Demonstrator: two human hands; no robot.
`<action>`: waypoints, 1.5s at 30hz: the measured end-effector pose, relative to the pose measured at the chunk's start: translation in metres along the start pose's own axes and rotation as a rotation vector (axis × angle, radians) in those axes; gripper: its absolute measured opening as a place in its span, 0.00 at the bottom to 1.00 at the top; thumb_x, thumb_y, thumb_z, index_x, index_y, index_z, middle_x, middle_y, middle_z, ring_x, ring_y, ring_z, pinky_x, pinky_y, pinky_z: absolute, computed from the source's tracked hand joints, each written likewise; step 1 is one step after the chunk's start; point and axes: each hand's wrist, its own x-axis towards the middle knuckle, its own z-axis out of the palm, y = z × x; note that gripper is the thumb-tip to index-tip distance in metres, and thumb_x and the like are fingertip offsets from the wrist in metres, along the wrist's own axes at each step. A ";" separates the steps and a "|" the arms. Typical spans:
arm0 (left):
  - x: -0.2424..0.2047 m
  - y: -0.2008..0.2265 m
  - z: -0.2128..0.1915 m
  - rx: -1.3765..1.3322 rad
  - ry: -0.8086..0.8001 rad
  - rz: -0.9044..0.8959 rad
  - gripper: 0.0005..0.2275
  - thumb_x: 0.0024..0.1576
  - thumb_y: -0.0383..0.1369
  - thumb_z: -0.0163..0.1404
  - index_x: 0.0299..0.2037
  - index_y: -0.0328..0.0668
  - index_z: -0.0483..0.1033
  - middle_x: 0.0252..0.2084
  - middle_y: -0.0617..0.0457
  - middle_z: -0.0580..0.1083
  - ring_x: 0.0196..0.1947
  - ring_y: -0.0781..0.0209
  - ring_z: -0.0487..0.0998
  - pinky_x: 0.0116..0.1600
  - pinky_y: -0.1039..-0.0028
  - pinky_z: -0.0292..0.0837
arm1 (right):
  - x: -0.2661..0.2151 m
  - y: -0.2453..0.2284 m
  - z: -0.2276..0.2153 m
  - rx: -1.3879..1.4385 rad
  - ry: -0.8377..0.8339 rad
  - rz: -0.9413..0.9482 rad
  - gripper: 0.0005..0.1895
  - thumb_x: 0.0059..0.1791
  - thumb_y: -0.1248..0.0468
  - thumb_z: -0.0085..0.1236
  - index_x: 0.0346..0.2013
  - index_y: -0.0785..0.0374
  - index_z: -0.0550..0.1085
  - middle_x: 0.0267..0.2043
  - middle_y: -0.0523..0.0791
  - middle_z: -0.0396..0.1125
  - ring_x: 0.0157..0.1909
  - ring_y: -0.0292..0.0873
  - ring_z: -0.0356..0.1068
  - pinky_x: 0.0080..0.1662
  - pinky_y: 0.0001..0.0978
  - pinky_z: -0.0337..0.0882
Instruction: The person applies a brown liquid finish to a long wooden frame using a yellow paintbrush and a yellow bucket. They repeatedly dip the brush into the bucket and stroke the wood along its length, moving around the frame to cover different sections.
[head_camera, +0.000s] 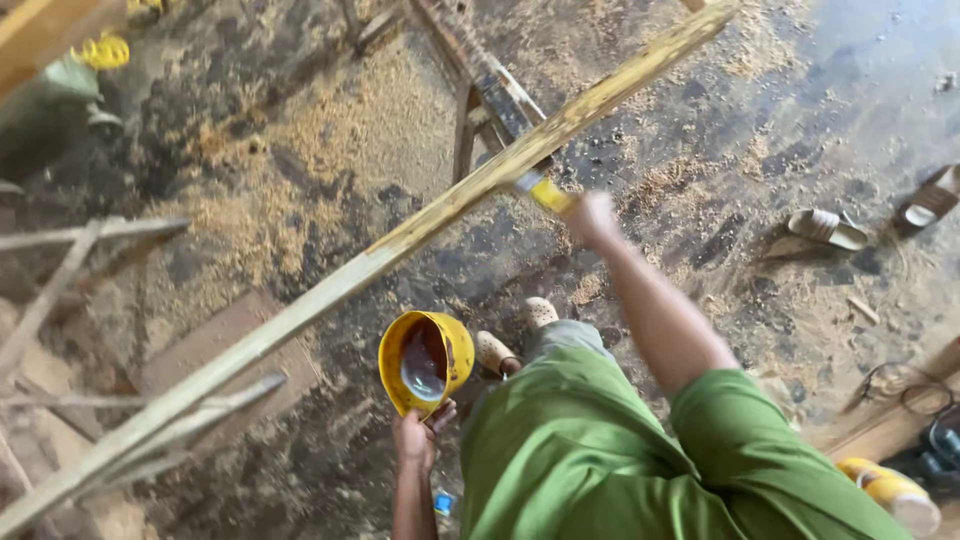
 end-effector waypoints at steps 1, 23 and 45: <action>-0.008 -0.004 0.000 0.007 0.015 0.022 0.16 0.60 0.25 0.36 0.52 0.18 0.69 0.43 0.28 0.77 0.41 0.34 0.82 0.48 0.47 0.81 | 0.009 0.029 -0.013 0.162 0.059 0.125 0.12 0.56 0.64 0.49 0.40 0.68 0.78 0.30 0.50 0.71 0.25 0.41 0.67 0.29 0.37 0.70; -0.057 -0.017 -0.036 -0.180 0.121 0.076 0.16 0.58 0.24 0.35 0.50 0.12 0.66 0.44 0.24 0.76 0.41 0.31 0.82 0.48 0.47 0.83 | -0.107 -0.235 0.088 0.545 -0.179 -0.063 0.13 0.47 0.58 0.63 0.41 0.62 0.82 0.33 0.56 0.75 0.34 0.54 0.75 0.38 0.47 0.74; -0.100 0.045 -0.181 -0.118 0.196 0.132 0.18 0.56 0.23 0.34 0.54 0.16 0.65 0.43 0.25 0.76 0.40 0.32 0.82 0.46 0.49 0.83 | -0.145 -0.352 0.191 0.467 -0.012 -0.067 0.11 0.48 0.60 0.58 0.43 0.60 0.80 0.31 0.48 0.74 0.30 0.44 0.73 0.31 0.38 0.72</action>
